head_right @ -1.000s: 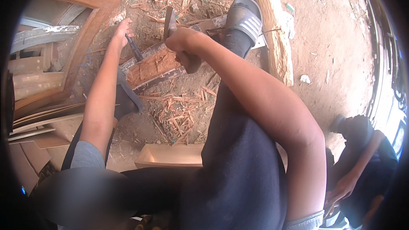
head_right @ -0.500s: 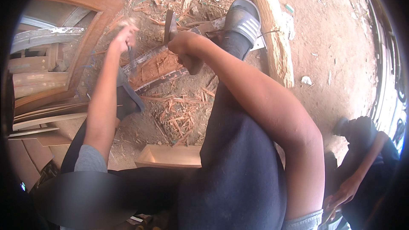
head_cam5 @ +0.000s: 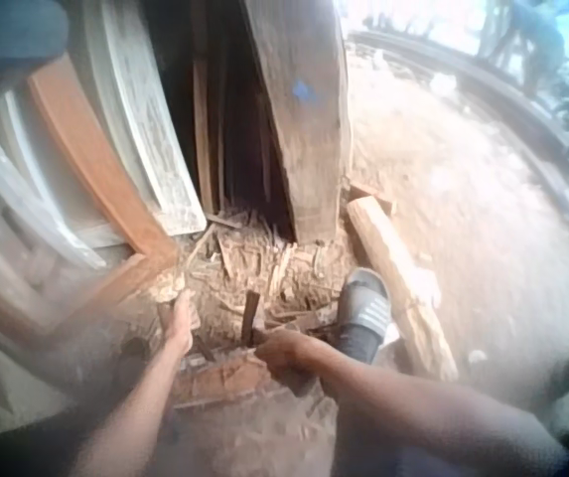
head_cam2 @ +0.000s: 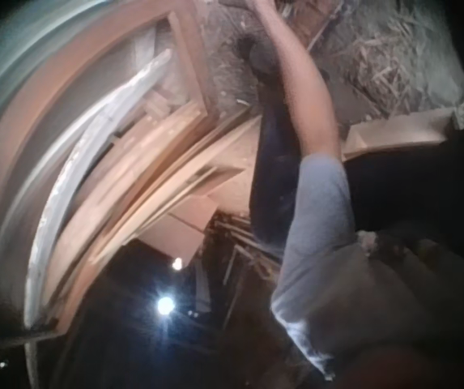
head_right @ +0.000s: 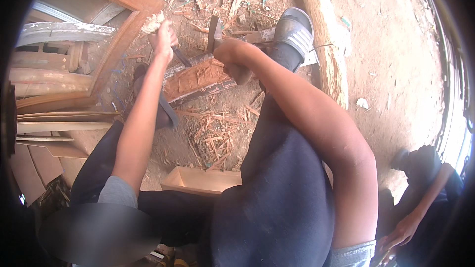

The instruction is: The person sits on the ground and repeatedly strikes a small piece of wood with a hammer to break it into smaller fragments. The person holds the wood with one hand and swings the hammer with the other, creating wood chips and debris.

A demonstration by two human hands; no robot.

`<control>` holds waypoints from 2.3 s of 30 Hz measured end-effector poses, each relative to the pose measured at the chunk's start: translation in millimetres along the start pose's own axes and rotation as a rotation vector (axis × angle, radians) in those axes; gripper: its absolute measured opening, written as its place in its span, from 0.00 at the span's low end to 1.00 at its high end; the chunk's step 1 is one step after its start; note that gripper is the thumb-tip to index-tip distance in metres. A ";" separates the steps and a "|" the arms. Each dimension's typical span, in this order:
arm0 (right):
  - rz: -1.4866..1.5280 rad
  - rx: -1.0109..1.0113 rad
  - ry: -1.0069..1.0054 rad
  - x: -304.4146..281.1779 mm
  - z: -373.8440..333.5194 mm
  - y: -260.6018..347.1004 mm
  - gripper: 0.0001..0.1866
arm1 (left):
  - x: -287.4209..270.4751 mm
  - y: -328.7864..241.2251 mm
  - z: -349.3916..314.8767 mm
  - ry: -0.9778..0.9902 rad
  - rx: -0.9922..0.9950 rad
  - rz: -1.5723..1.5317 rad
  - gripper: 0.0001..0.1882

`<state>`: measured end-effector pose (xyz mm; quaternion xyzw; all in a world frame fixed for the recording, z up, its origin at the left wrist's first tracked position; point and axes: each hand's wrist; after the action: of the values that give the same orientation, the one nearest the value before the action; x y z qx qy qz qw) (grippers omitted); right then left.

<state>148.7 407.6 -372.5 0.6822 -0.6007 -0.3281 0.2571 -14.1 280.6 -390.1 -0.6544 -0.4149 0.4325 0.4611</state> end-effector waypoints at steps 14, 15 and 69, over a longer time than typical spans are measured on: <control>0.037 0.087 -0.123 -1.7 -22.5 38.0 0.21 | -4.7 47.3 20.8 -0.276 0.339 -0.052 0.06; 0.065 0.069 -0.154 -4.0 -26.6 41.6 0.21 | -0.1 43.7 18.8 -0.263 0.411 -0.065 0.06; -0.095 -0.768 -0.582 60.3 -60.8 169.1 0.20 | -6.8 97.4 42.4 -0.158 0.295 -0.224 0.05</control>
<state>88.4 320.7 -215.2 0.4444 -0.4514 -0.7148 0.2963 -42.2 262.2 -491.1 -0.4933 -0.4522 0.4847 0.5632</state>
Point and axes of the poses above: each hand's wrist, its own z-axis towards the middle knuckle, its own x-axis out of the palm, y = z × x, and after that the axes turned 7 degrees about z, right-handed
